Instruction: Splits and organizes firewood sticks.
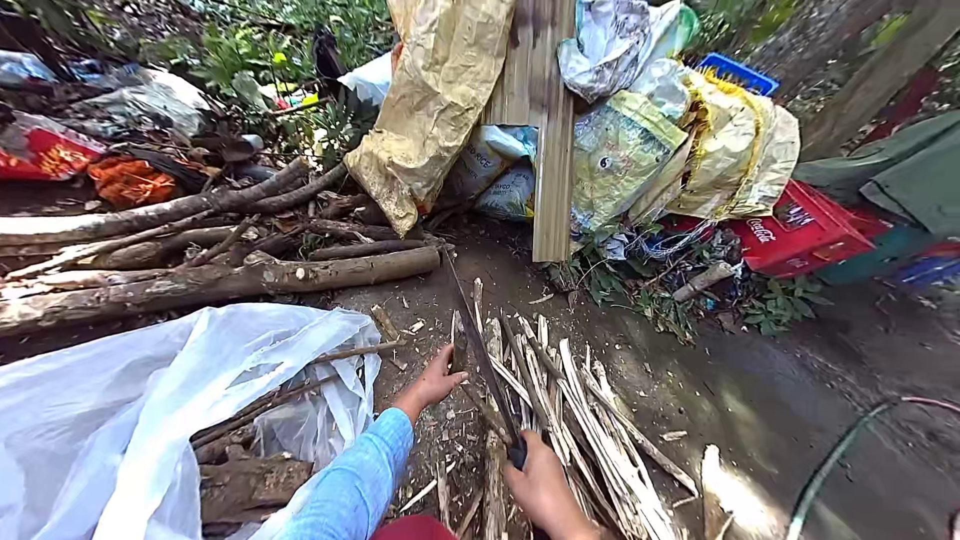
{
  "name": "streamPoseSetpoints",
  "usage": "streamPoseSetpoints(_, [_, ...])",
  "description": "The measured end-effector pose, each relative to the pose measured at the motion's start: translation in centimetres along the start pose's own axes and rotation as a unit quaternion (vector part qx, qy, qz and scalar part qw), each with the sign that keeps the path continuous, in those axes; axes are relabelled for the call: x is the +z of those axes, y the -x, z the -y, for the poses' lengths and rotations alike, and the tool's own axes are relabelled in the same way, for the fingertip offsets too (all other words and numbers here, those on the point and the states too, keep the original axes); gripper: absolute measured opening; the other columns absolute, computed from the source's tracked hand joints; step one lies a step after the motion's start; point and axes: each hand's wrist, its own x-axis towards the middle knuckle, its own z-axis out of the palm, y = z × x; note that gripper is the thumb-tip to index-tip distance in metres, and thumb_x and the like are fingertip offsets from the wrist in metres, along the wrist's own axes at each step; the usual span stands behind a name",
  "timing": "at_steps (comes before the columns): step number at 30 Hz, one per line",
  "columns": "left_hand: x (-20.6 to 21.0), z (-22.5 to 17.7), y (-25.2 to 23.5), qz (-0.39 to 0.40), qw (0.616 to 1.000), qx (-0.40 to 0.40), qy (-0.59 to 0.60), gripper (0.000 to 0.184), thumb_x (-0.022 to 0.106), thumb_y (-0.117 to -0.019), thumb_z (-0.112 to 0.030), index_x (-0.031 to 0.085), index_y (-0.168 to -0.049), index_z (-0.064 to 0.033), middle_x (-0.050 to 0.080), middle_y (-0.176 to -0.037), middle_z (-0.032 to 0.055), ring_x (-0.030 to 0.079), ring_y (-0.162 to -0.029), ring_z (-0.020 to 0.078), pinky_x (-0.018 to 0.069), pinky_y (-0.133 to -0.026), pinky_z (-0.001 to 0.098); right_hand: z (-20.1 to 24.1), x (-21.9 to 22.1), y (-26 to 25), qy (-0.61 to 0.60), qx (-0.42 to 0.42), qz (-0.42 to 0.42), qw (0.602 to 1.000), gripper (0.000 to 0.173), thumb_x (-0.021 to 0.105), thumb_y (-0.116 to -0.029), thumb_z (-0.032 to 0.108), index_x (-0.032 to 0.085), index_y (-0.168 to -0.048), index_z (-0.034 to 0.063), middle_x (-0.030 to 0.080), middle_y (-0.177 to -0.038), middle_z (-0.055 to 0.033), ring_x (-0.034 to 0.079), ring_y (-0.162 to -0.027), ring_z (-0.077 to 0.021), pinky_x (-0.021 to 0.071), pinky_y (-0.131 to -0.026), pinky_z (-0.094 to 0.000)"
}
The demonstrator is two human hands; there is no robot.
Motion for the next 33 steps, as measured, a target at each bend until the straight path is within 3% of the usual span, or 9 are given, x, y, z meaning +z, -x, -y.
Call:
streamPoseSetpoints(3, [-1.5, -0.4, 2.0, -0.042, 0.999, -0.003, -0.024, 0.1, 0.076, -0.0875, -0.004, 0.01, -0.162, 0.0022, 0.03, -0.163, 0.0274, 0.034, -0.15, 0.0374, 0.034, -0.121, 0.0479, 0.1, -1.9, 1.3, -0.06, -0.045, -0.013, 0.997, 0.046, 0.071, -0.0886, 0.013, 0.059, -0.13, -0.003, 0.068, -0.092, -0.0198, 0.068, -0.081, -0.0323, 0.0553, -0.077, -0.0521])
streamPoseSetpoints(7, [-4.3, 1.2, 7.1, -0.147, 0.989, -0.033, 0.0, 0.097, 0.073, -0.0862, 0.001, 0.012, -0.162, 0.0026, 0.03, -0.162, 0.0289, 0.038, -0.148, 0.0411, 0.0395, -0.118, 0.0508, -0.5, -3.3, 4.9, -0.102, -0.136, -0.133, 0.976, 0.041, 0.07, -0.0838, 0.016, 0.062, -0.117, -0.0057, 0.064, -0.075, -0.0115, 0.062, -0.061, -0.0207, 0.0536, -0.06, -0.0423])
streamPoseSetpoints(9, [-5.2, 2.0, 9.6, -0.176, 0.981, -0.076, 0.016, 0.092, 0.07, -0.0897, 0.001, 0.013, -0.162, 0.0016, 0.031, -0.162, 0.029, 0.04, -0.146, 0.0417, 0.0418, -0.115, 0.0517, -0.4, -3.0, 4.0, -0.056, -0.095, -0.12, 0.987, 0.04, 0.069, -0.087, 0.013, 0.06, -0.12, -0.0069, 0.066, -0.08, -0.0164, 0.065, -0.069, -0.0276, 0.0543, -0.067, -0.0471])
streamPoseSetpoints(11, [-5.1, 2.3, 11.7, -0.192, 0.974, -0.119, 0.032, 0.089, 0.069, -0.0923, 0.001, 0.014, -0.162, 0.0, 0.032, -0.161, 0.0285, 0.043, -0.145, 0.0412, 0.043, -0.114, 0.0514, -0.6, -1.7, 0.3, 0.005, 0.008, -0.028, 1.0, 0.045, 0.069, -0.0927, 0.014, 0.056, -0.133, -0.003, 0.069, -0.102, -0.023, 0.069, -0.096, -0.0368, 0.0541, -0.087, -0.0551])
streamPoseSetpoints(13, [-4.3, 1.8, 12.7, -0.202, 0.97, -0.128, 0.045, 0.085, 0.067, -0.0929, 0.003, 0.017, -0.161, 0.0006, 0.034, -0.16, 0.0292, 0.045, -0.143, 0.0417, 0.0439, -0.113, 0.0511, -0.5, -1.1, -2.9, -0.004, 0.042, -0.017, 0.999, 0.046, 0.069, -0.093, 0.013, 0.055, -0.135, -0.0013, 0.069, -0.109, -0.0234, 0.069, -0.101, -0.0368, 0.0534, -0.09, -0.0553])
streamPoseSetpoints(16, [-3.2, 1.3, 14.5, -0.202, 0.969, -0.128, 0.066, 0.08, 0.066, -0.0936, 0.004, 0.021, -0.16, 0.0003, 0.035, -0.16, 0.0285, 0.048, -0.141, 0.0408, 0.0474, -0.11, 0.0493, -0.7, -1.7, -3.8, -0.09, 0.015, -0.046, 0.995, 0.04, 0.069, -0.0904, 0.009, 0.056, -0.127, -0.002, 0.066, -0.088, -0.0176, 0.066, -0.066, -0.0272, 0.0575, -0.066, -0.0465])
streamPoseSetpoints(21, [-3.3, 3.0, 16.9, -0.24, 0.958, -0.124, 0.096, 0.067, 0.061, -0.0955, 0.005, 0.031, -0.155, 0.0057, 0.042, -0.154, 0.0314, 0.054, -0.134, 0.0404, 0.0479, -0.108, 0.0479, -0.4, -3.2, 1.6, -0.145, -0.076, -0.139, 0.977, 0.041, 0.072, -0.0886, 0.011, 0.059, -0.124, -0.0049, 0.064, -0.078, -0.0133, 0.063, -0.061, -0.0223, 0.0556, -0.062, -0.0426])
streamPoseSetpoints(27, [-2.8, 3.8, 18.1, -0.245, 0.949, -0.161, 0.118, 0.054, 0.057, -0.0991, 0.002, 0.038, -0.15, 0.0059, 0.051, -0.145, 0.0295, 0.06, -0.125, 0.0353, 0.0505, -0.103, 0.0468, -1.1, 0.8, -3.3, 0.004, 0.044, -0.03, 0.999, 0.049, 0.069, -0.0934, 0.013, 0.054, -0.138, -0.0021, 0.068, -0.114, -0.0253, 0.068, -0.107, -0.0384, 0.0525, -0.095, -0.056])
streamPoseSetpoints(33, [-1.8, 3.2, 19.2, -0.218, 0.957, -0.14, 0.126, 0.051, 0.056, -0.0986, 0.001, 0.041, -0.147, 0.0067, 0.055, -0.141, 0.0278, 0.063, -0.12, 0.0322, 0.0522, -0.099, 0.0442, 0.7, -2.1, -2.9, -0.087, -0.042, -0.084, 0.992, 0.039, 0.071, -0.0886, 0.01, 0.06, -0.124, -0.0026, 0.067, -0.088, -0.0177, 0.067, -0.072, -0.0287, 0.0562, -0.072, -0.0486])
